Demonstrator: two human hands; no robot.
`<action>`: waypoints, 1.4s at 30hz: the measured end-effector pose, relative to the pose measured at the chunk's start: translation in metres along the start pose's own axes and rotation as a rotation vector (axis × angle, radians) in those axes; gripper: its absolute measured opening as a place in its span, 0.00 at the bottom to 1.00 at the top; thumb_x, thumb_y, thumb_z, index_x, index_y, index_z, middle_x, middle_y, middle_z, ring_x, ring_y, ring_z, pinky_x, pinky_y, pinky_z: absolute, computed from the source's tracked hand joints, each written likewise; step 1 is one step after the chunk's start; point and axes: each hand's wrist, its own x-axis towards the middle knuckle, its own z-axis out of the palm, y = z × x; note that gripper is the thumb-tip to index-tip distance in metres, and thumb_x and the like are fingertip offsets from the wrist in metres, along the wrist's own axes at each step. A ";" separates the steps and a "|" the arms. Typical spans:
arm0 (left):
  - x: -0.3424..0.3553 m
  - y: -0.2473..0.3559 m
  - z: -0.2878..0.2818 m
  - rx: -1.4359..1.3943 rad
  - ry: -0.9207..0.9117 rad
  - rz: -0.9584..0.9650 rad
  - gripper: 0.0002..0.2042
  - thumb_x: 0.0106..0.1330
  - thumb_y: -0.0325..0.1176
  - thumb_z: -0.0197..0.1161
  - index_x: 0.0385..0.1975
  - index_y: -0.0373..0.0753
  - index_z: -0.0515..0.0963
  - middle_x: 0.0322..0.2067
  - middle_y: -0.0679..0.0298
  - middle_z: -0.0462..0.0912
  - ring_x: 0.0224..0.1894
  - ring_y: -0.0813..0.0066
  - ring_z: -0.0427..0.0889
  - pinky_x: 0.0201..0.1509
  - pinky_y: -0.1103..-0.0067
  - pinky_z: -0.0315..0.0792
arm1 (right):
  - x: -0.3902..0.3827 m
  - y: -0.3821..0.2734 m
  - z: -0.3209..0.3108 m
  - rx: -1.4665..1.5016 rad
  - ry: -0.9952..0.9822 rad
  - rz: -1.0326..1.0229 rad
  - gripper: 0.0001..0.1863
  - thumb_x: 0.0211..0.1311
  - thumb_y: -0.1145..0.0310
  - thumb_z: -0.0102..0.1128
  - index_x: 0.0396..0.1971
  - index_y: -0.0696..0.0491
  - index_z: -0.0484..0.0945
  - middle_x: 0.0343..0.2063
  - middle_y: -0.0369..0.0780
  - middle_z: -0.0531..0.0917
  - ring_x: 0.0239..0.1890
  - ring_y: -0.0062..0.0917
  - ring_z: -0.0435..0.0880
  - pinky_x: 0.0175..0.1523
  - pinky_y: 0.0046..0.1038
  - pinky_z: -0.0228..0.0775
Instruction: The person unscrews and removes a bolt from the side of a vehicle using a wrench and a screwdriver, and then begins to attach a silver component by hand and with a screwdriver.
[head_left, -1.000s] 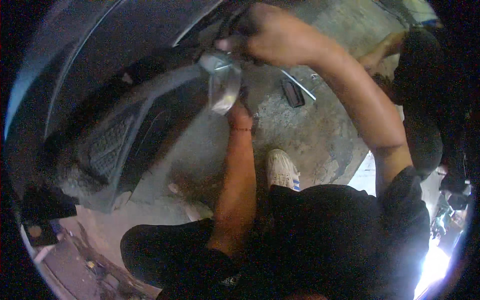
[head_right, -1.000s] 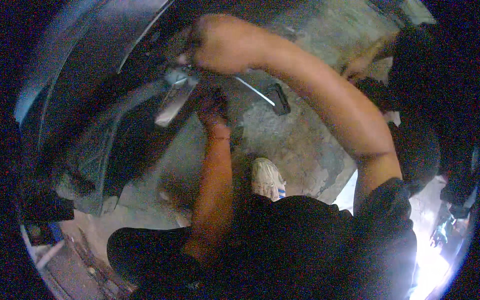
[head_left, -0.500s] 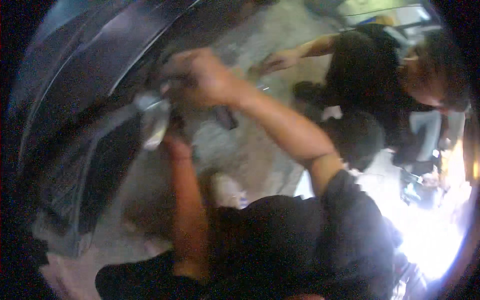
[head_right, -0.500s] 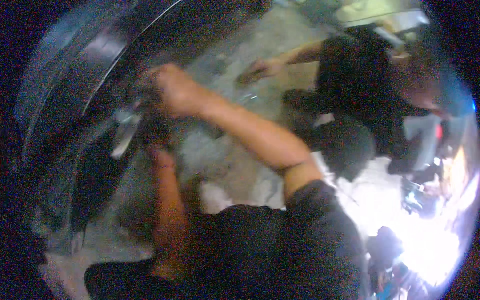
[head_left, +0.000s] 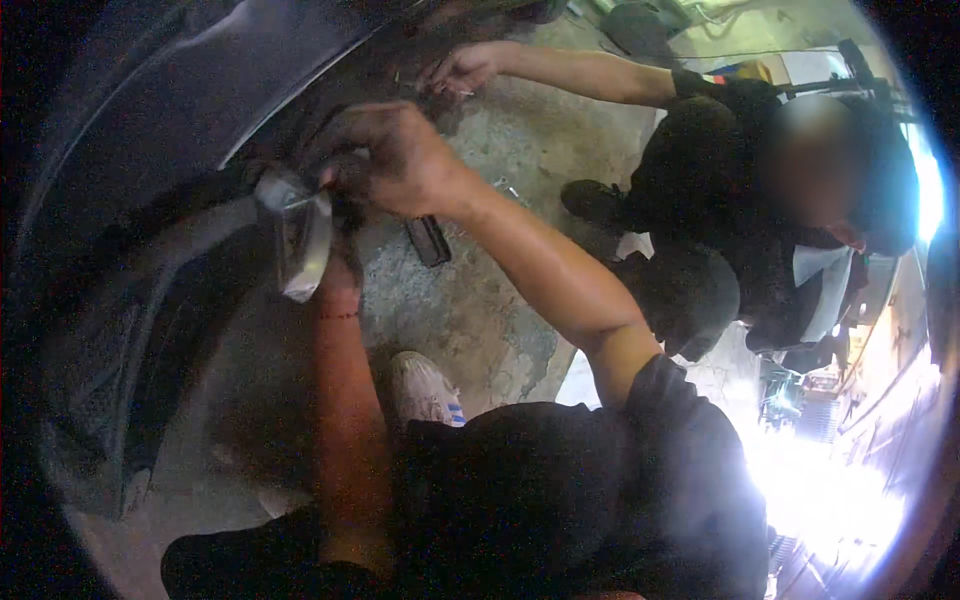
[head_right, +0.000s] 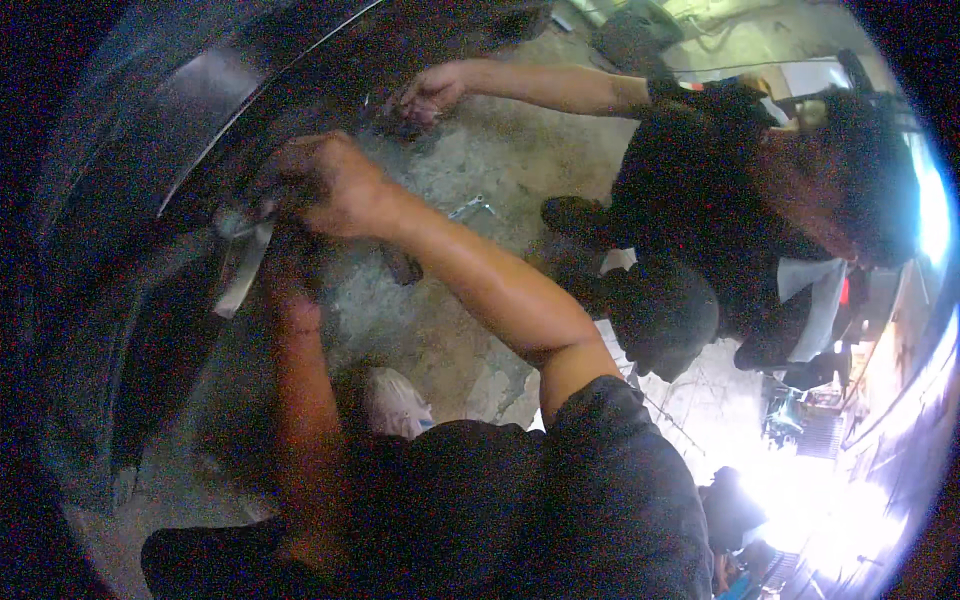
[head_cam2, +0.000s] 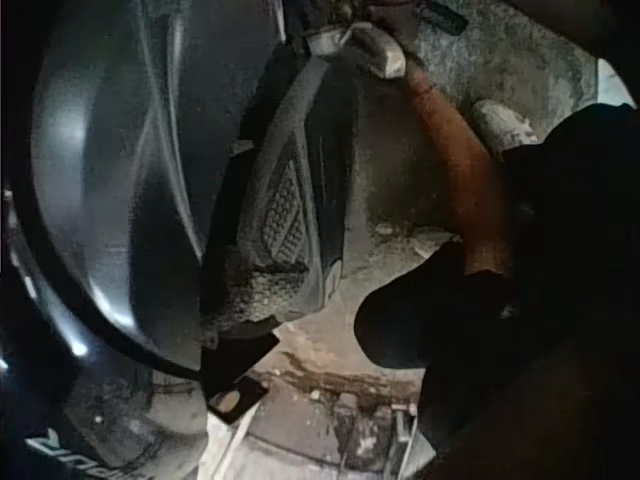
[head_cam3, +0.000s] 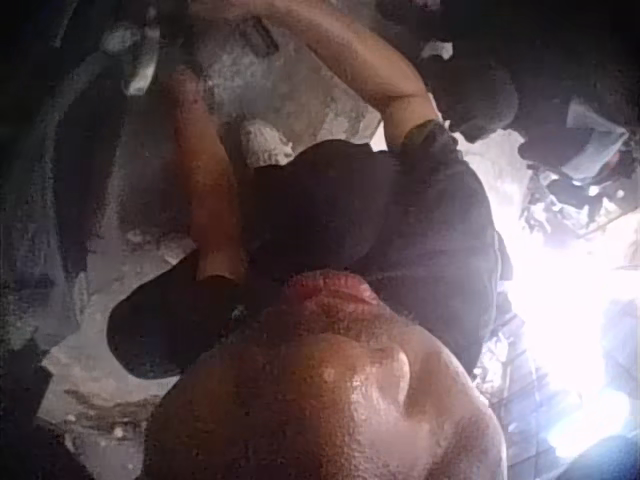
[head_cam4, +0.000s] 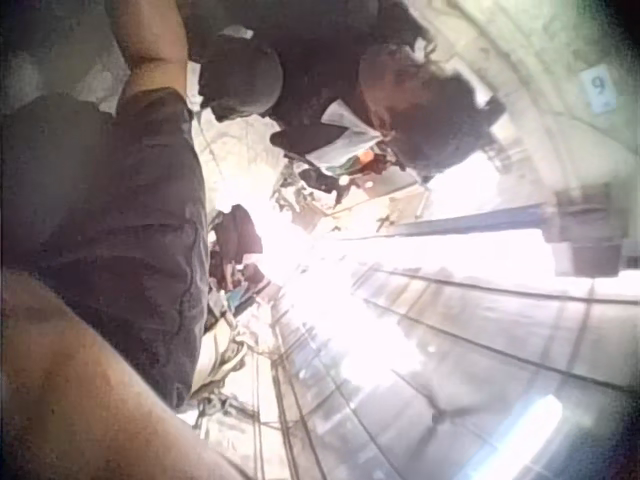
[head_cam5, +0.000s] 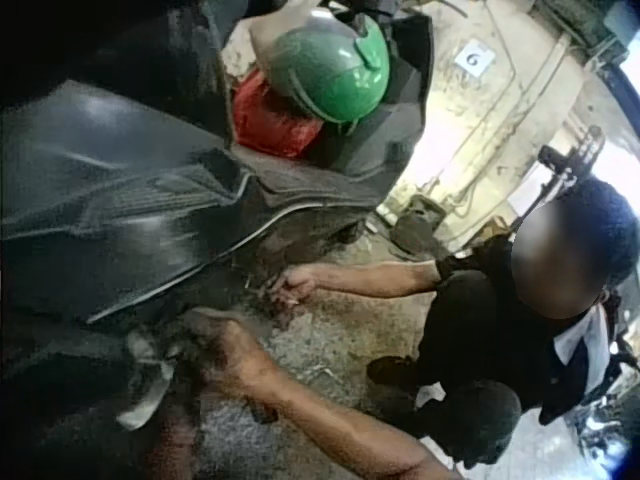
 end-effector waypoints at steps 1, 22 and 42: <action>-0.008 -0.004 0.003 0.268 0.046 0.214 0.19 0.69 0.33 0.54 0.56 0.32 0.66 0.55 0.57 0.71 0.55 0.67 0.69 0.62 0.70 0.63 | -0.001 -0.001 -0.001 0.087 -0.018 0.050 0.08 0.48 0.74 0.65 0.30 0.56 0.81 0.31 0.42 0.83 0.35 0.33 0.82 0.43 0.31 0.72; -0.003 0.014 0.015 1.152 -0.093 0.518 0.27 0.65 0.44 0.56 0.62 0.40 0.61 0.61 0.53 0.65 0.63 0.55 0.62 0.66 0.65 0.55 | -0.007 -0.002 0.000 0.266 -0.033 0.405 0.16 0.63 0.61 0.60 0.40 0.58 0.78 0.25 0.35 0.80 0.26 0.18 0.77 0.32 0.24 0.72; -0.011 0.034 0.039 0.261 -0.102 0.049 0.17 0.67 0.33 0.56 0.54 0.36 0.70 0.52 0.60 0.76 0.54 0.69 0.73 0.57 0.72 0.67 | -0.010 0.011 -0.004 0.028 0.128 0.049 0.09 0.49 0.72 0.64 0.33 0.57 0.81 0.32 0.42 0.83 0.37 0.34 0.81 0.45 0.31 0.72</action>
